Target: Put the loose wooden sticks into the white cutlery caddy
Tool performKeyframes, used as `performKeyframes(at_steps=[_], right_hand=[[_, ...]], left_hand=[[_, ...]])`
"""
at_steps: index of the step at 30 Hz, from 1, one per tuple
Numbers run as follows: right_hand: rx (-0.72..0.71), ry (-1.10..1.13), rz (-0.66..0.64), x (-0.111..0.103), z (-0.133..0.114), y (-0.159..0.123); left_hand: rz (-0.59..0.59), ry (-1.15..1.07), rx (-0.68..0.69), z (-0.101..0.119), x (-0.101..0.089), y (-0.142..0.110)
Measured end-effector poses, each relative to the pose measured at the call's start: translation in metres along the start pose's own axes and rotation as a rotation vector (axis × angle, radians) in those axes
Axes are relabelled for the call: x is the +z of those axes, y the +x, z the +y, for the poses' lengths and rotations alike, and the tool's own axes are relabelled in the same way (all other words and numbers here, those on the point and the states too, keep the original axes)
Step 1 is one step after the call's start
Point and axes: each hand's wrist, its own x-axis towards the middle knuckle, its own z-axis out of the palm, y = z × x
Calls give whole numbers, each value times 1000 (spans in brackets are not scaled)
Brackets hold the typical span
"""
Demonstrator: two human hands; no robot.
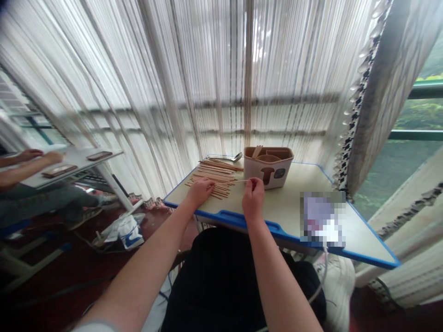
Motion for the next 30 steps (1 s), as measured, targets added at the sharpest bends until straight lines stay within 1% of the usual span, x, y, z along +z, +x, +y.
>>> performKeyframes(at_steps=[3, 7, 9, 11, 14, 16, 18, 22, 24, 25, 27, 29, 30], right_hand=[[-13, 140, -12, 0, 0, -2], [-24, 318, -96, 3, -2, -4], [-27, 327, -145, 4, -5, -5], [-42, 286, -193, 4, -10, -4], [-101, 210, -285, 5, -20, 6], [-156, 137, -319, 5, -31, 21], [-219, 56, -321, 4, -46, 42], [-383, -79, -373, 3, -89, 90], [-452, -171, -361, 3, -111, 113], [-485, -211, -335, 2, -120, 124], [-534, -266, -253, -1, -135, 144], [-551, -299, -157, -7, -144, 163], [-546, -311, -114, -11, -147, 171]], left_hand=[[4, -19, 47, 1, -1, 1], [2, -43, 80, 4, -2, 2], [11, -45, 92, 6, -4, 2], [23, -42, 109, 8, -6, 1], [73, -34, 132, 12, -5, 0], [127, -32, 149, 16, -4, 5], [171, -45, 167, 20, -5, 15], [245, -126, 176, 32, -11, 50], [291, -179, 185, 37, -10, 67], [311, -206, 189, 38, -6, 75], [329, -252, 182, 38, 8, 85], [288, -287, 177, 37, 27, 89], [235, -296, 174, 36, 36, 89]])
